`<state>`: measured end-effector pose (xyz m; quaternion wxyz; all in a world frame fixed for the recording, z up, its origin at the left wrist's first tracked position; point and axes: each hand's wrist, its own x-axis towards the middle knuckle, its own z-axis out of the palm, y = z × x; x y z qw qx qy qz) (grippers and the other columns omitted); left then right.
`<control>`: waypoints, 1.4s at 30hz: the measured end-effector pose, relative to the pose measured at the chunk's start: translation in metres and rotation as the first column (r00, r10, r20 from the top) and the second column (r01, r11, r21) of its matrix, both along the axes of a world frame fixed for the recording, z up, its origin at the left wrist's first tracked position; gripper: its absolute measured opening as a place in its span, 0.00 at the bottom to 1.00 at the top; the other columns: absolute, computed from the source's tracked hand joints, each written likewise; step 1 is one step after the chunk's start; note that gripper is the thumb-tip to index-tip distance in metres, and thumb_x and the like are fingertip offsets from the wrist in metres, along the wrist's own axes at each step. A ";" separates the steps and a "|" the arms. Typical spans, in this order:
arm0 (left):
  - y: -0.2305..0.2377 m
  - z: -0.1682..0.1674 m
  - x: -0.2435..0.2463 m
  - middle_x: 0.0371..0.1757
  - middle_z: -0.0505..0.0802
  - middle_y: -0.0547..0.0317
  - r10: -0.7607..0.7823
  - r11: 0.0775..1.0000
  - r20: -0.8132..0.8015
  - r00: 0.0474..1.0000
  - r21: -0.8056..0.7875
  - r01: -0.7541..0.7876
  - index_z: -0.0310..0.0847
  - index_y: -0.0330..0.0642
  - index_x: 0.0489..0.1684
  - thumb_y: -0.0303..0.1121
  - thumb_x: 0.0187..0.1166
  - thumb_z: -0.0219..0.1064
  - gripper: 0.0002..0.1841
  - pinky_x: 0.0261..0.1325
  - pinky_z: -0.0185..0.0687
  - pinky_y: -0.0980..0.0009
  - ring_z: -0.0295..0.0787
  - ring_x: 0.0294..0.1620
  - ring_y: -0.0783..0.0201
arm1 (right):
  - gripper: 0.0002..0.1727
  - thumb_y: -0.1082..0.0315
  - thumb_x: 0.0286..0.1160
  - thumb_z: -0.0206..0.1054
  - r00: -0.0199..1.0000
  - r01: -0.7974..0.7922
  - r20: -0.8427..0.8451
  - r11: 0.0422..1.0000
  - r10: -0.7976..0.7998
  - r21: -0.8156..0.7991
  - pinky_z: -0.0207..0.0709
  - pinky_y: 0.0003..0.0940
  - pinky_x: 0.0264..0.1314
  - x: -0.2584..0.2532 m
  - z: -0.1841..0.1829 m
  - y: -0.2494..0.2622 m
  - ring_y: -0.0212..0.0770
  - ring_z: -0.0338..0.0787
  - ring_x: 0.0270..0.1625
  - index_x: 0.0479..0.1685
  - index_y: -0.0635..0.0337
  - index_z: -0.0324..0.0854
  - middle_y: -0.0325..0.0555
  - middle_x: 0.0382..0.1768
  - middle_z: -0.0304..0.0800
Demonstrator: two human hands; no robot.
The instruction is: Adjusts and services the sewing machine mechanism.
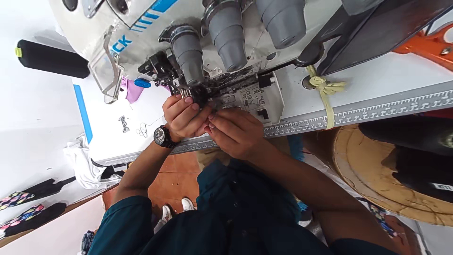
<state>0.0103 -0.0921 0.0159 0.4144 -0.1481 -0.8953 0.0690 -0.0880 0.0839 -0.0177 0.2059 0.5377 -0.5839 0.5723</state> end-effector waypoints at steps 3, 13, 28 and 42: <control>0.001 -0.002 -0.001 0.72 0.80 0.61 0.004 1.000 -0.004 1.000 0.023 -0.003 0.88 0.48 0.49 0.51 0.88 0.54 0.20 0.82 0.56 0.64 0.68 0.78 0.63 | 0.04 0.70 0.82 0.68 1.000 -0.013 -0.012 1.000 0.013 0.013 0.85 0.37 0.64 -0.003 0.000 0.002 0.45 0.95 0.51 0.42 0.59 0.87 0.49 0.45 0.98; 0.003 -0.006 0.003 0.73 0.80 0.54 0.027 0.999 0.051 0.998 -0.027 -0.026 0.89 0.47 0.42 0.48 0.84 0.64 0.15 0.83 0.52 0.56 0.67 0.78 0.54 | 0.05 0.73 0.86 0.63 0.987 -0.065 -0.131 0.981 0.090 0.184 0.80 0.45 0.77 -0.007 -0.021 0.032 0.50 0.94 0.64 0.44 0.62 0.83 0.53 0.53 0.97; 0.015 -0.007 0.030 0.89 0.66 0.60 0.211 0.977 0.172 0.962 -0.030 -0.209 0.88 0.58 0.56 0.36 0.77 0.75 0.12 0.92 0.38 0.42 0.48 0.94 0.53 | 0.04 0.72 0.82 0.66 0.992 0.112 0.041 0.981 -0.119 0.157 0.80 0.43 0.74 0.026 -0.015 0.026 0.46 0.95 0.60 0.41 0.59 0.86 0.48 0.50 0.99; 0.024 0.000 0.017 0.66 0.76 0.62 0.115 0.993 0.104 0.988 -0.019 -0.113 0.85 0.60 0.57 0.35 0.78 0.73 0.13 0.92 0.30 0.39 0.60 0.84 0.59 | 0.09 0.61 0.76 0.75 0.957 0.196 0.183 0.969 -0.223 0.152 0.77 0.38 0.59 0.031 -0.001 0.047 0.42 0.93 0.51 0.44 0.55 0.88 0.46 0.45 0.97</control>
